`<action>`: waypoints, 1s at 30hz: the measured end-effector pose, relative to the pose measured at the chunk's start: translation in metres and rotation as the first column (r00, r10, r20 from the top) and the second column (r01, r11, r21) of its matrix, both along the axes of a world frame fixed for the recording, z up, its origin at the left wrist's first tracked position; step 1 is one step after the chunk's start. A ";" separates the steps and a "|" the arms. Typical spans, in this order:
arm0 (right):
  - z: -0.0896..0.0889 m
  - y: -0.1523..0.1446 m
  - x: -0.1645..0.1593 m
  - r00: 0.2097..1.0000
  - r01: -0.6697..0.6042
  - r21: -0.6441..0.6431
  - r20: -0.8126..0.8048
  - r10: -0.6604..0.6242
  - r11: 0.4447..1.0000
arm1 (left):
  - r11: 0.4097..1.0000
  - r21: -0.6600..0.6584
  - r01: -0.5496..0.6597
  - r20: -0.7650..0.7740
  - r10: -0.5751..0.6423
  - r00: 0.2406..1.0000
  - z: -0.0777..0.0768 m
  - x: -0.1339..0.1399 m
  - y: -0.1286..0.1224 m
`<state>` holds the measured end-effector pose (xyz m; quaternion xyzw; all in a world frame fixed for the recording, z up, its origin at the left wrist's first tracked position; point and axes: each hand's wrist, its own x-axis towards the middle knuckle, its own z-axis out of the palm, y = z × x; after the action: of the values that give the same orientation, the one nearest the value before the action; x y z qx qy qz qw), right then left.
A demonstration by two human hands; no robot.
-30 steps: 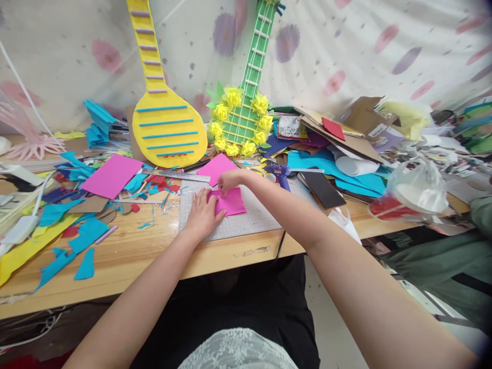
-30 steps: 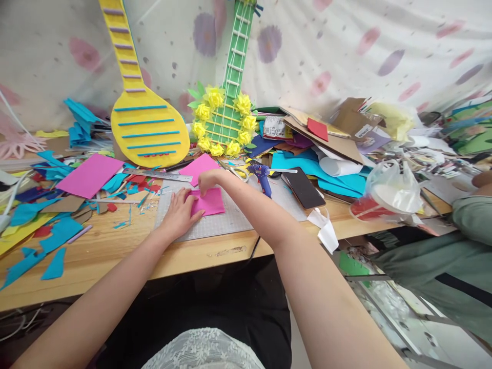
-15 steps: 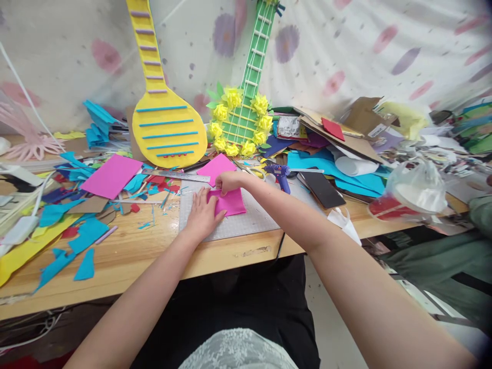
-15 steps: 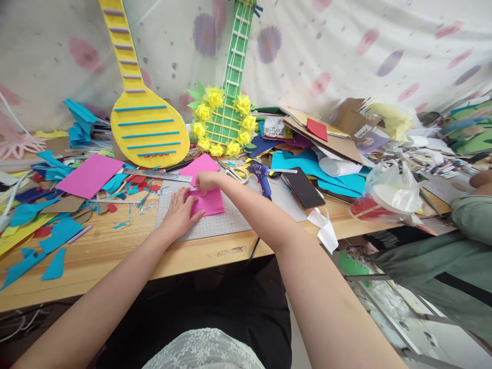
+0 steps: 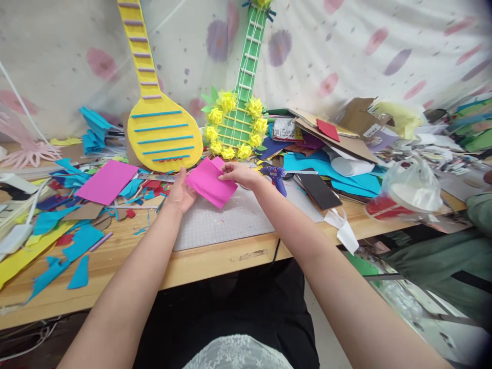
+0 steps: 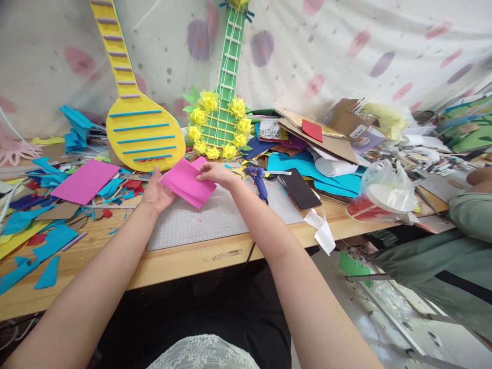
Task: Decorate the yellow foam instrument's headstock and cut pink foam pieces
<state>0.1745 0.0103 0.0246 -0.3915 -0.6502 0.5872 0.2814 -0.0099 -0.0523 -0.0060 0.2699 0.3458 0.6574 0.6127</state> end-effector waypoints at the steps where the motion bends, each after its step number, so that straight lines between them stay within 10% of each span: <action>1: -0.001 -0.001 -0.002 0.997 0.044 -0.045 -0.060 -0.047 0.998 | 0.999 -0.009 0.039 0.072 -0.038 0.997 0.002 0.003 -0.001; 5: -0.007 -0.004 -0.011 0.964 0.170 -0.186 -0.170 -0.202 0.968 | 0.992 -0.084 0.094 0.138 -0.082 0.987 0.006 0.012 -0.007; 16: -0.016 -0.013 -0.018 0.936 0.250 -0.223 -0.193 -0.294 0.942 | 0.964 -0.224 -0.142 -0.282 0.075 0.957 -0.010 0.023 -0.007; 24: -0.018 -0.013 -0.021 0.934 0.217 -0.293 -0.216 -0.285 0.931 | 0.985 -0.168 0.024 -0.106 -0.042 0.994 -0.001 0.017 -0.013; 30: -0.016 -0.016 -0.026 0.945 0.247 -0.270 -0.145 -0.293 0.931 | 0.983 -0.167 -0.077 -0.141 0.053 0.989 -0.006 0.026 -0.010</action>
<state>0.1489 -0.0054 0.0086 -0.4539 -0.4827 0.6529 0.3670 0.0158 -0.0627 -0.0121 0.2489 0.4510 0.6248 0.5868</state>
